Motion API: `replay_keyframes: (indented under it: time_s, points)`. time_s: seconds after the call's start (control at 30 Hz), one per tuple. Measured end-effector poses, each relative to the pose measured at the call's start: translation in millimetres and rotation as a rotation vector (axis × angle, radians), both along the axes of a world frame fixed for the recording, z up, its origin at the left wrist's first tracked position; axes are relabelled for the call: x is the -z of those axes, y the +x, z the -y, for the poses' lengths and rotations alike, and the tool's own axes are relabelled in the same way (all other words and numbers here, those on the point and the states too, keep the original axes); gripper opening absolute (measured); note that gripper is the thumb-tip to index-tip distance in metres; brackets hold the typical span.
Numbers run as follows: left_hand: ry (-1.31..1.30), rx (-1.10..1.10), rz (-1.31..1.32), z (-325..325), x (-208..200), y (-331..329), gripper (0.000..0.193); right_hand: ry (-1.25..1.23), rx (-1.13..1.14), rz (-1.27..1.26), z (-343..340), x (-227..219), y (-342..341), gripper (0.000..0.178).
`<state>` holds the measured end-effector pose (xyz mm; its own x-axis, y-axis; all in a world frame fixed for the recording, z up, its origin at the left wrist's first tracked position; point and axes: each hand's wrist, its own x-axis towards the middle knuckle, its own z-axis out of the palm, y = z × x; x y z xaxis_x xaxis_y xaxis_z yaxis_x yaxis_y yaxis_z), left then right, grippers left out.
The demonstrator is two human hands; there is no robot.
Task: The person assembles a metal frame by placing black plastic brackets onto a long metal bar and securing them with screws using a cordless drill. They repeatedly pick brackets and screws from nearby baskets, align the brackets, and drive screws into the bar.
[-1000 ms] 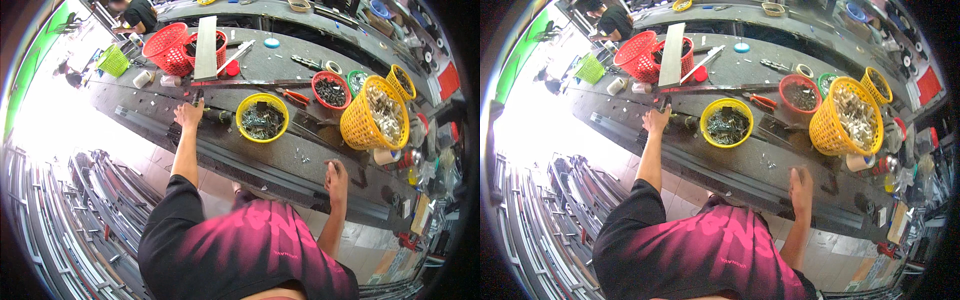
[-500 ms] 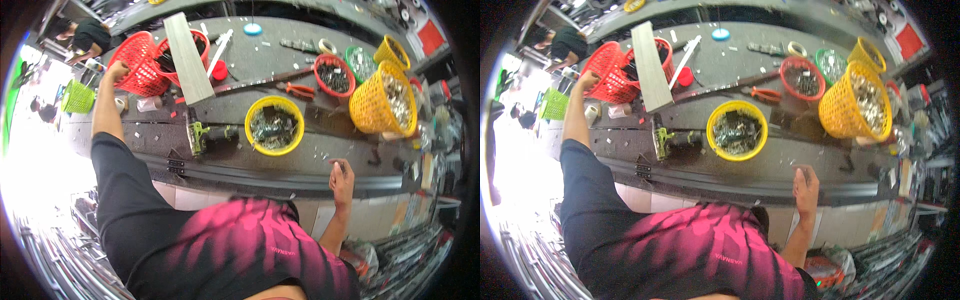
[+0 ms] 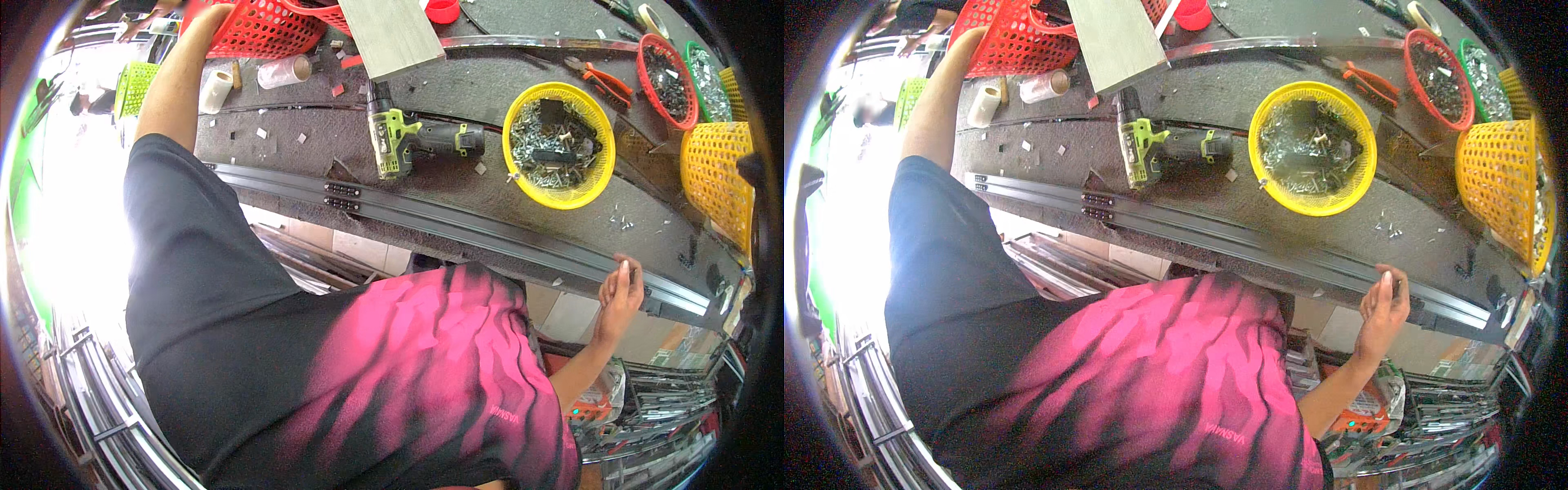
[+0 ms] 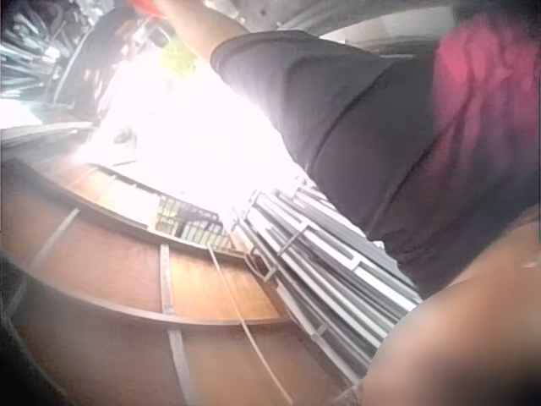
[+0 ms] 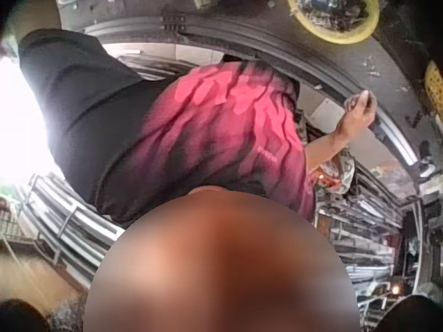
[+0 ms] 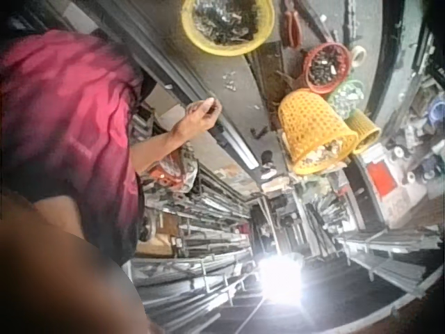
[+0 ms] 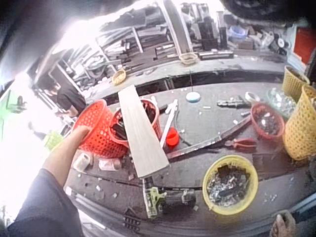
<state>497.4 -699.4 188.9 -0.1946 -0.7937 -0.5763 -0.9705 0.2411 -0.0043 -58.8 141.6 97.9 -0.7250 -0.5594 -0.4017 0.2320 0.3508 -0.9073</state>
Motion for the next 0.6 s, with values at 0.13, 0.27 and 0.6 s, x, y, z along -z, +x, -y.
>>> replay_keyframes:
  time_s: [0.13,0.27,0.6]
  points:
    - [-0.076,0.062,-0.009,-8.8,-11.4,-1.9,0.043,-0.014,-0.034,-0.029,14.2,-1.7,5.1,0.023]
    - [-0.174,0.164,-0.040,-13.8,-21.6,21.4,0.047,0.017,-0.052,-0.013,19.1,-8.9,6.6,0.024]
    - [-0.743,0.363,-0.778,-33.0,-73.6,48.6,0.057,-0.079,-0.173,-0.070,-19.7,-21.8,-17.1,0.035]
